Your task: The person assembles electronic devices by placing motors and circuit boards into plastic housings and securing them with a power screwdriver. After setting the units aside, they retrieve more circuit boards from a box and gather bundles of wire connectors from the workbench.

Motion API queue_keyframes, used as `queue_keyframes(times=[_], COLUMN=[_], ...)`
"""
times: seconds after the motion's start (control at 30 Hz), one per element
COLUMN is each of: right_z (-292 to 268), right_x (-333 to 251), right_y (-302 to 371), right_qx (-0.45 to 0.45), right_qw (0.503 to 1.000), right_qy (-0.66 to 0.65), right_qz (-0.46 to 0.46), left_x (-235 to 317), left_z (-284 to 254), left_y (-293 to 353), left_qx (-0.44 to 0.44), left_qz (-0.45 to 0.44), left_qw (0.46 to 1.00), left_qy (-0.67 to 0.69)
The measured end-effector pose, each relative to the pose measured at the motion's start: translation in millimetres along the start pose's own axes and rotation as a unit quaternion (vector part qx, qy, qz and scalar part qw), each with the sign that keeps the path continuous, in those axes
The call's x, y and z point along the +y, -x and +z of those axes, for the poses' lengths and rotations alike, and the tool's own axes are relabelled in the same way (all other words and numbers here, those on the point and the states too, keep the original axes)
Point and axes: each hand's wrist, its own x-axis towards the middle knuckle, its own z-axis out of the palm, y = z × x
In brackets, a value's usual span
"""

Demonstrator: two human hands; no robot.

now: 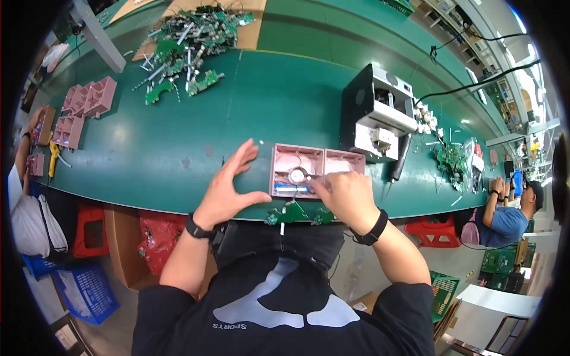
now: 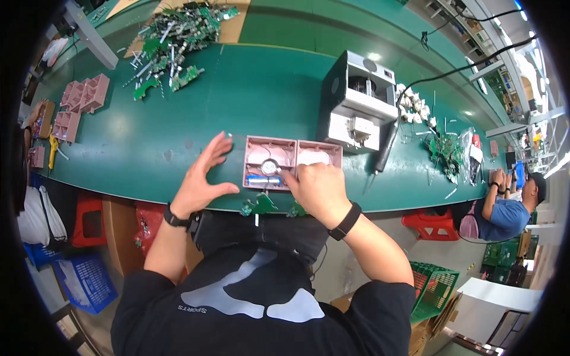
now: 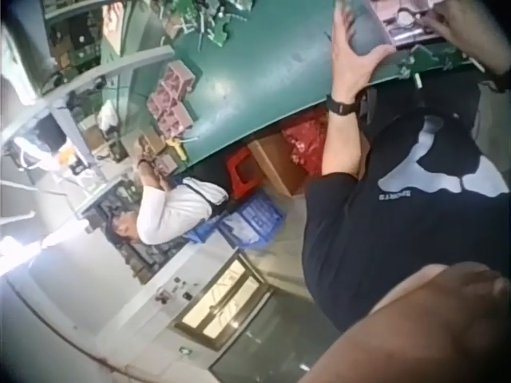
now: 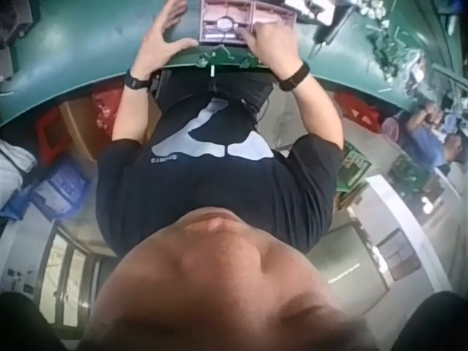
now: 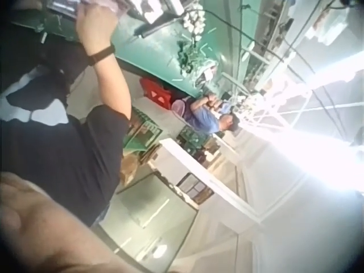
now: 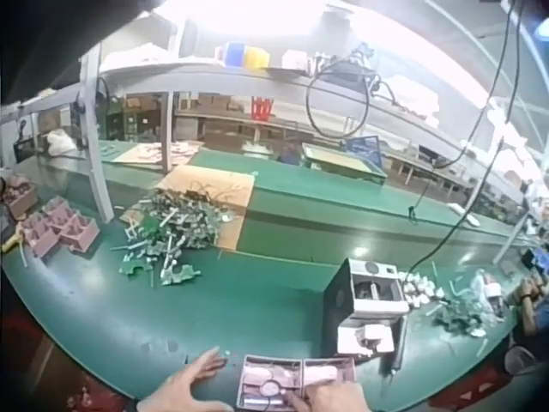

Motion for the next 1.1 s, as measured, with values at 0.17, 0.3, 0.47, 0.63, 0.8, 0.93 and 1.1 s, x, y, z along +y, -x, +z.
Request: queue_keyframes(times=[0.17,0.3,0.47,0.63,0.8,0.93,1.1], right_z=[1,2,12,20,18,12,-12], right_x=[-4,-22,-29,-30,3,48,88], right_y=[1,-14,-60,-127,-208,-284,-364], right_qx=[-0.009,-0.039,-0.019,-0.018,0.014,0.071,0.011], right_qw=[0.999,0.997,0.995,0.995,0.998,0.995,0.986], right_qy=[-0.017,-0.056,-0.093,-0.100,-0.058,-0.049,0.049], right_qz=[0.042,0.037,0.018,0.013,0.035,0.055,0.158], left_x=[-15,-12,-29,-31,-31,-32,-27], left_z=[-36,-65,-74,-70,-65,-64,-62], left_y=[45,71,69,63,58,57,57], left_qx=[0.171,0.236,0.284,0.305,0.322,0.320,0.323], left_qz=[-0.067,-0.068,-0.033,-0.028,-0.062,-0.065,-0.085], left_qw=[0.979,0.946,0.893,0.856,0.840,0.829,0.823], left_qy=[-0.094,-0.211,-0.348,-0.417,-0.433,-0.454,-0.460])
